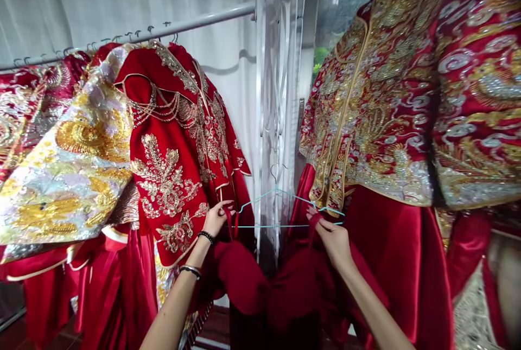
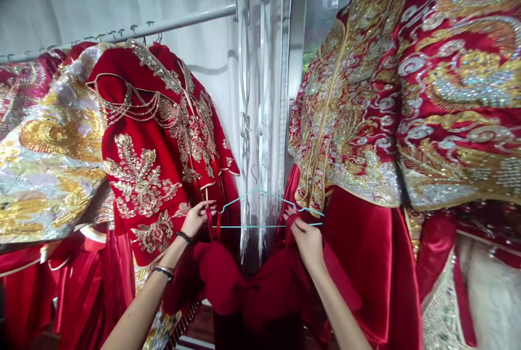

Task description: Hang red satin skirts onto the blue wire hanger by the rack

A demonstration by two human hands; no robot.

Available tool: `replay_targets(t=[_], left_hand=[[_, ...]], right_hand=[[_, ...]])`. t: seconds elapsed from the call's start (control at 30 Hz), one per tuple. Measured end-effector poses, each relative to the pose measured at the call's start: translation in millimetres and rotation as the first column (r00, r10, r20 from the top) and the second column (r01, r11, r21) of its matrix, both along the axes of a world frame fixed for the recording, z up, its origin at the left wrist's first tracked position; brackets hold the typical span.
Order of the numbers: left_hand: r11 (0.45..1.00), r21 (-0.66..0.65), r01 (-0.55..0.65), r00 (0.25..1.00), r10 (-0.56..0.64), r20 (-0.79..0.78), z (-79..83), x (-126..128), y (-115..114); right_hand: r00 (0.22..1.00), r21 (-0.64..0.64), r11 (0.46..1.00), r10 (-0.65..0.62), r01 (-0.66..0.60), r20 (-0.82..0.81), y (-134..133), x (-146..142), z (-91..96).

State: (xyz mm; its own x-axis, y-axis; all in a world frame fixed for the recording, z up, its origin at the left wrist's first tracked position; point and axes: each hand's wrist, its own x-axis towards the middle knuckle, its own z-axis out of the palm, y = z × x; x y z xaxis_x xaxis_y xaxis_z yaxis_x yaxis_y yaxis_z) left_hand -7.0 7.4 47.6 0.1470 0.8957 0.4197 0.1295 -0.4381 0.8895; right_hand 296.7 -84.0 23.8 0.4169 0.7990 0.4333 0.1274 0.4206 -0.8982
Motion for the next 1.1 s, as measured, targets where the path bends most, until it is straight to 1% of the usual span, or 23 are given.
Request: replay_targets(t=[0.03, 0.1, 0.17, 0.23, 0.3, 0.33, 0.4, 0.47, 0.5, 0.6, 0.73, 0.8, 0.97, 1.03, 1.1], left_hand=[[1.000, -0.001, 0.022, 0.999, -0.022, -0.044, 3.3, 4, 1], [0.999, 0.019, 0.031, 0.983, -0.027, -0.180, 10.4, 11, 1], [0.998, 0.061, 0.033, 0.940, -0.010, -0.340, 17.1, 19, 1], [0.993, 0.100, 0.068, 0.884, -0.013, -0.468, 22.2, 24, 0], [0.984, 0.136, 0.117, 0.842, -0.025, -0.540, 24.6, 25, -1], [0.979, 0.160, 0.125, 0.833, -0.016, -0.553, 24.9, 24, -1], [0.972, 0.217, 0.094, 0.842, 0.039, -0.537, 24.5, 21, -1], [0.968, 0.246, 0.051, 0.868, 0.079, -0.490, 24.5, 17, 1], [0.970, 0.238, 0.047, 0.883, 0.071, -0.464, 25.2, 15, 3], [0.986, 0.142, 0.089, 0.916, -0.025, -0.401, 29.8, 10, 13], [0.991, 0.065, 0.119, 0.940, -0.091, -0.329, 33.6, 8, 30], [0.990, 0.040, 0.136, 0.944, -0.117, -0.308, 31.5, 10, 36], [0.985, 0.040, 0.170, 0.956, -0.155, -0.250, 21.0, 19, 45], [0.983, 0.058, 0.175, 0.952, -0.154, -0.264, 18.4, 21, 45], [0.982, 0.077, 0.175, 0.945, -0.146, -0.294, 17.2, 23, 43]], right_hand=[[1.000, -0.001, 1.000, -0.001, 0.001, 0.010, 0, 0, -0.1], [0.999, -0.009, 1.000, 0.002, -0.002, 0.038, -1, -1, 0.2], [0.998, -0.020, 1.000, 0.011, -0.010, 0.060, -2, -2, 1.7], [0.998, -0.031, 1.000, 0.009, -0.007, 0.064, -5, -3, 4.1], [0.999, -0.046, 0.999, -0.016, 0.018, 0.045, -8, -3, 6.7], [0.999, -0.055, 0.998, -0.038, 0.039, 0.029, -10, -1, 7.8], [0.996, -0.065, 0.994, -0.086, 0.085, -0.001, -13, 5, 9.2], [0.991, -0.061, 0.989, -0.133, 0.131, -0.020, -15, 15, 9.8], [0.987, -0.057, 0.986, -0.160, 0.158, -0.026, -16, 21, 10.0], [0.970, -0.043, 0.970, -0.242, 0.241, -0.032, -22, 41, 10.8], [0.955, -0.017, 0.955, -0.297, 0.297, 0.000, -32, 62, 13.1], [0.959, -0.025, 0.959, -0.283, 0.283, 0.013, -35, 69, 15.3], [0.986, -0.088, 0.984, -0.145, 0.153, 0.083, -33, 73, 28.3], [0.982, -0.123, 0.986, -0.094, 0.115, 0.166, -28, 71, 36.7], [0.952, -0.153, 0.980, -0.076, 0.126, 0.296, -21, 69, 45.6]])
